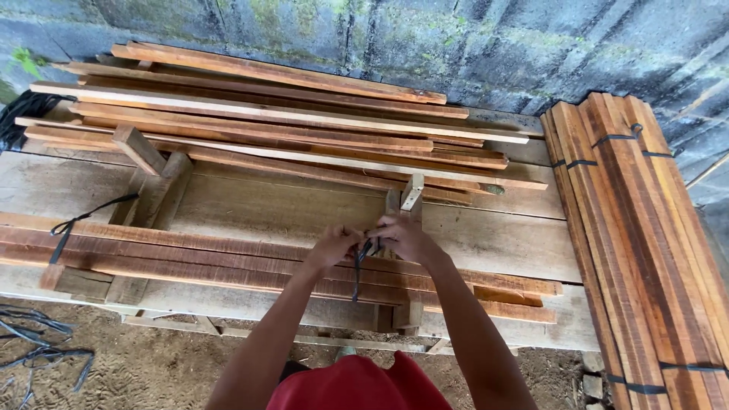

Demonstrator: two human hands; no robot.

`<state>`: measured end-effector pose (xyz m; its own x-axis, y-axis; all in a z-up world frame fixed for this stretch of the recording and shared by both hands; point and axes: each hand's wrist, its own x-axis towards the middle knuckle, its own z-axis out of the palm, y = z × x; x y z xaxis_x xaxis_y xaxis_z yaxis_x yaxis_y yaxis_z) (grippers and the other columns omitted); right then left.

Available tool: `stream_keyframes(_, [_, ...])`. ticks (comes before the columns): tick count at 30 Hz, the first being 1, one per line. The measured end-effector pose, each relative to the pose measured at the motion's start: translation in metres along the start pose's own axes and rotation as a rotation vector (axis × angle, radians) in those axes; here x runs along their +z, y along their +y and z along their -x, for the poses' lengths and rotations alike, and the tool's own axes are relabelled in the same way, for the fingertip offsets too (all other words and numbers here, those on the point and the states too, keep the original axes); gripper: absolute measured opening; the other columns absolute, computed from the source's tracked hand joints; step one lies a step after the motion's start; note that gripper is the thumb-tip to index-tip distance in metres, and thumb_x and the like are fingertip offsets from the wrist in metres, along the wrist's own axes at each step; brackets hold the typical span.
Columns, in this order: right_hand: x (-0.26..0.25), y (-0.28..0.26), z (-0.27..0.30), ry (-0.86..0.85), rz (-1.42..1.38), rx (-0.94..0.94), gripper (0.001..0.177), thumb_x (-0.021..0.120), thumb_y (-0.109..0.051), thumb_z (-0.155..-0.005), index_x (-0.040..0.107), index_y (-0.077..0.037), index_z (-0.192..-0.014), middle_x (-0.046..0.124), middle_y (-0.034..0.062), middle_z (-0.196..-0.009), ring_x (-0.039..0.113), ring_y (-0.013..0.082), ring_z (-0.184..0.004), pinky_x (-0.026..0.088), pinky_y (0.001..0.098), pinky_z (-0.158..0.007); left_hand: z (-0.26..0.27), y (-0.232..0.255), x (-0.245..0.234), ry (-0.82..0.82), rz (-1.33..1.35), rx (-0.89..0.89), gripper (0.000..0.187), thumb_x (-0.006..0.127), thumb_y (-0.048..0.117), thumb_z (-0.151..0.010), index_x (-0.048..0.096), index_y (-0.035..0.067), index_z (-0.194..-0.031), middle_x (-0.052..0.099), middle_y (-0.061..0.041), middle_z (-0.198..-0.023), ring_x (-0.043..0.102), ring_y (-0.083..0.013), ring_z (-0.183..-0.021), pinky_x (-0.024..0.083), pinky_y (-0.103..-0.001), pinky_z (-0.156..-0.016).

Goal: Tying bundles of wooden slats together using rubber straps on a workbench.

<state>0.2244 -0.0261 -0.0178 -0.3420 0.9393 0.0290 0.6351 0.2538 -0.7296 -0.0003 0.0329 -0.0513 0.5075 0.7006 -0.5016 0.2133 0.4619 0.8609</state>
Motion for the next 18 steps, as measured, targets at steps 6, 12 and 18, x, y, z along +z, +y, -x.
stream_keyframes(6, [0.038,0.057,-0.008,0.228,0.647,-0.284,0.036,0.067,-0.007,-0.098,0.073,-0.021,-0.13,0.062,0.0067,-0.121,0.064,0.0294,-0.11,0.058,0.0466,-0.086,0.023,-0.009,0.023,-0.023,0.104,-0.007,0.035,0.072,0.019,-0.097,0.066,-0.007,-0.121,0.07,-0.026,-0.104,0.075,-0.0351,-0.092,0.068,-0.044,-0.078])
stream_keyframes(12, [0.049,0.082,0.0,0.353,0.696,-0.337,0.044,0.065,-0.001,-0.099,0.062,-0.015,-0.141,0.058,0.0132,-0.133,0.059,0.0338,-0.123,0.061,0.0526,-0.093,0.062,-0.005,0.034,-0.272,0.09,-0.08,0.045,0.064,0.032,-0.104,0.063,-0.003,-0.132,0.071,-0.021,-0.111,0.074,-0.0274,-0.098,0.066,-0.039,-0.087])
stream_keyframes(18, [0.034,0.054,0.015,0.348,0.631,-0.291,0.051,0.064,-0.007,-0.099,0.057,-0.023,-0.147,0.058,0.0108,-0.132,0.061,0.0328,-0.118,0.06,0.0546,-0.091,0.054,-0.023,0.016,-0.321,-0.022,-0.056,0.043,0.056,0.032,-0.108,0.069,-0.004,-0.127,0.073,-0.023,-0.113,0.075,-0.0274,-0.102,0.064,-0.039,-0.092])
